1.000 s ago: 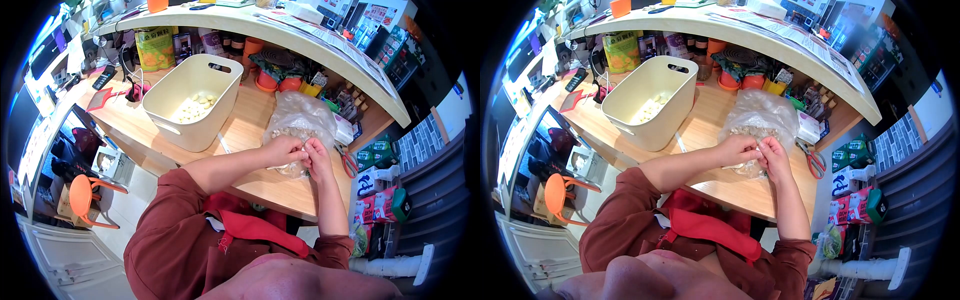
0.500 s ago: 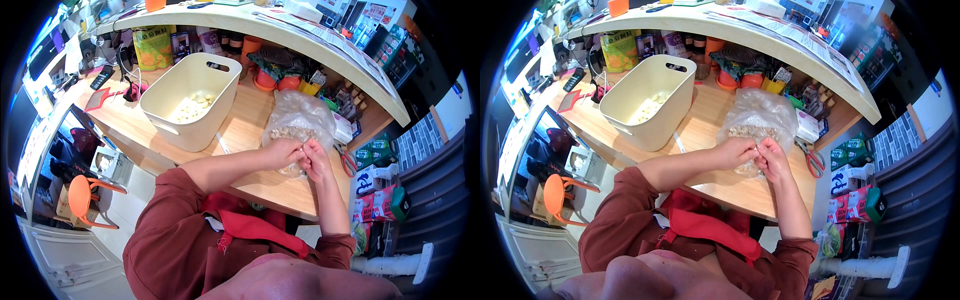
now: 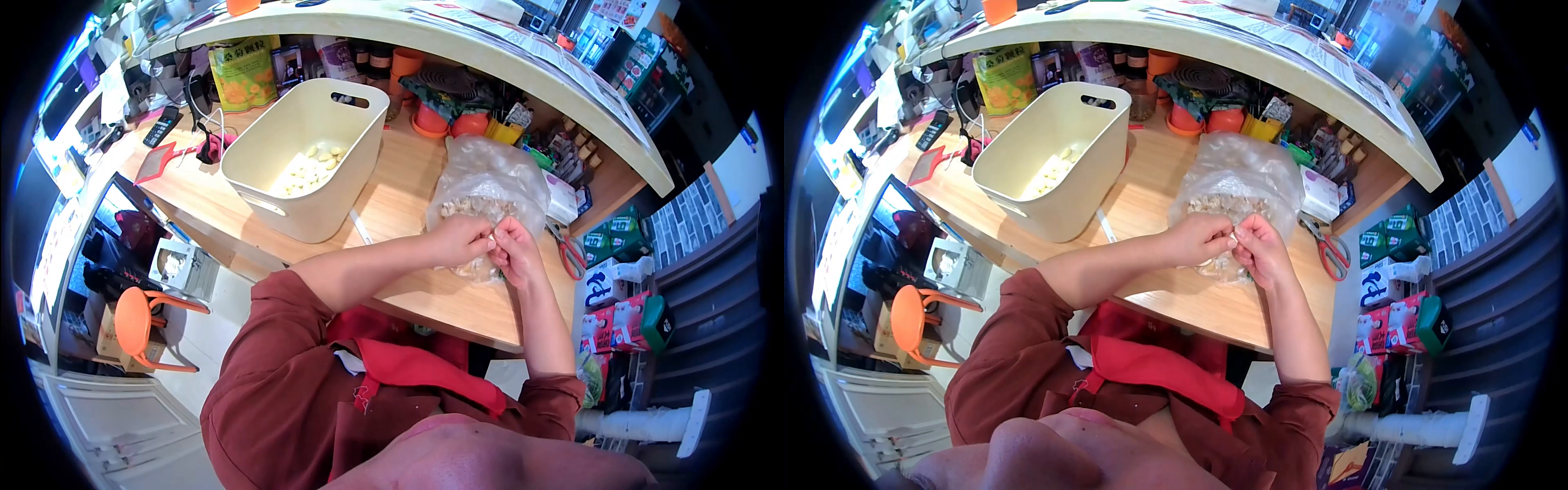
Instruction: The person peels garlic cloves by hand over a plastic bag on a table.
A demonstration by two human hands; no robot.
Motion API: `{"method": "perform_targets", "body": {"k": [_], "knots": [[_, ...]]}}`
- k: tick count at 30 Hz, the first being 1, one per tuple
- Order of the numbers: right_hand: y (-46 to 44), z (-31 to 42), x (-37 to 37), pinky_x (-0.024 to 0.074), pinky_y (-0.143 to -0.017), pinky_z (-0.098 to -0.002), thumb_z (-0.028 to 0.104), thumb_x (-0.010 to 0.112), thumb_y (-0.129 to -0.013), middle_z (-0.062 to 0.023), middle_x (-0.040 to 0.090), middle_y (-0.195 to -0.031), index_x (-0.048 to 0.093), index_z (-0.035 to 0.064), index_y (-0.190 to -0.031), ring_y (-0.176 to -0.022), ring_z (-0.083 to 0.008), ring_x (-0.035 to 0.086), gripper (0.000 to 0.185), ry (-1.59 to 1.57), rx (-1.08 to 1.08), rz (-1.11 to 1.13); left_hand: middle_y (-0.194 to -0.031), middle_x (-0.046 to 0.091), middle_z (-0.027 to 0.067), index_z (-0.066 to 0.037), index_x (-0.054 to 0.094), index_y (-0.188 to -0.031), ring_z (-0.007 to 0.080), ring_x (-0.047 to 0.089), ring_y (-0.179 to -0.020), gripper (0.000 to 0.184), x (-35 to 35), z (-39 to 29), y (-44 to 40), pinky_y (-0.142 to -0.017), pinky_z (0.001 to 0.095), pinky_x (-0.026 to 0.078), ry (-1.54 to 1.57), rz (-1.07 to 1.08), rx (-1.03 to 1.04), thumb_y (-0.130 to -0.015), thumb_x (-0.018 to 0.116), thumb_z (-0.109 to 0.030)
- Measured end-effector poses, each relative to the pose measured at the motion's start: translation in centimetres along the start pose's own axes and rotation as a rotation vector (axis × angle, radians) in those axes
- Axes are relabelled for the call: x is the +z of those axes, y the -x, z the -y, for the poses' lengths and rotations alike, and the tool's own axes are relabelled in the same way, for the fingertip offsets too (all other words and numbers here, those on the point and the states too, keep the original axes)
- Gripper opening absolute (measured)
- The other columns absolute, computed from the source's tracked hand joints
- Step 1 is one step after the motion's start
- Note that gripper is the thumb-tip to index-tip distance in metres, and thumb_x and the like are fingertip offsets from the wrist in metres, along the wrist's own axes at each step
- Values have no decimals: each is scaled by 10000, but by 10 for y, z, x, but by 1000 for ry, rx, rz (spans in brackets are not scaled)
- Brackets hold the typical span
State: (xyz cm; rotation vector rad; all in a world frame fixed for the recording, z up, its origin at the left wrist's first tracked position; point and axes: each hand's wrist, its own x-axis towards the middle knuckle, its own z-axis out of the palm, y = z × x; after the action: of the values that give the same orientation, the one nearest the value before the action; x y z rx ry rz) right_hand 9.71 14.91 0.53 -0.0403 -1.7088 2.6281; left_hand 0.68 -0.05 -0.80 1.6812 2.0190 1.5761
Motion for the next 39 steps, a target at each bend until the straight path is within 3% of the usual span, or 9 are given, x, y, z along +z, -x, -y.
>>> {"method": "perform_targets", "body": {"k": [10,13,19,26,29,35,39], "knots": [[-1,-3,-3,266,-424,-169,156,587,-850,5,482,-648,480,83,-814,-502,-50,382,135,10,13,-18,-730,570,127,-38,549,-815,257,569,-678,155,1,6,0,-607,343,442,-71,15,27,-829,561,-192],[1,-4,-3,266,-419,-170,146,587,-846,1,488,-663,487,84,-824,-513,-52,391,119,-14,34,-73,-735,568,118,-45,559,-852,244,568,-681,146,-4,-1,0,-614,341,445,-23,111,-80,-833,554,-190],[-4,-6,-15,274,-417,-173,162,570,-865,-3,501,-670,493,76,-827,-508,-51,399,121,-118,79,23,-711,551,71,-33,554,-876,161,549,-660,129,-5,3,-1,-599,289,439,-11,137,-105,-862,511,-153],[2,6,6,367,-493,-157,157,540,-887,-8,547,-742,537,43,-939,-589,-37,470,126,-63,-71,-80,-690,521,38,-25,543,-884,105,497,-644,127,-4,-6,-4,-583,254,413,-51,-11,-62,-879,500,-144],[1,5,5,409,-566,-168,113,566,-863,-9,571,-811,545,32,-1024,-658,-51,504,182,8,-120,-26,-761,567,115,-33,546,-923,234,561,-687,132,-3,1,-3,-615,317,439,37,-37,-162,-873,506,-149],[3,8,1,440,-611,-196,71,608,-821,-18,603,-870,554,21,-1044,-714,-70,539,235,140,-193,20,-724,548,65,-27,547,-912,141,537,-652,137,-7,-4,-4,-595,276,431,141,-10,-167,-882,498,-150],[2,6,0,437,-626,-194,67,625,-806,-18,603,-877,569,22,-1018,-736,-65,540,223,226,-220,-49,-722,553,66,-24,549,-904,141,534,-647,131,-8,-7,-4,-593,271,429,125,6,-177,-878,501,-143]]}}
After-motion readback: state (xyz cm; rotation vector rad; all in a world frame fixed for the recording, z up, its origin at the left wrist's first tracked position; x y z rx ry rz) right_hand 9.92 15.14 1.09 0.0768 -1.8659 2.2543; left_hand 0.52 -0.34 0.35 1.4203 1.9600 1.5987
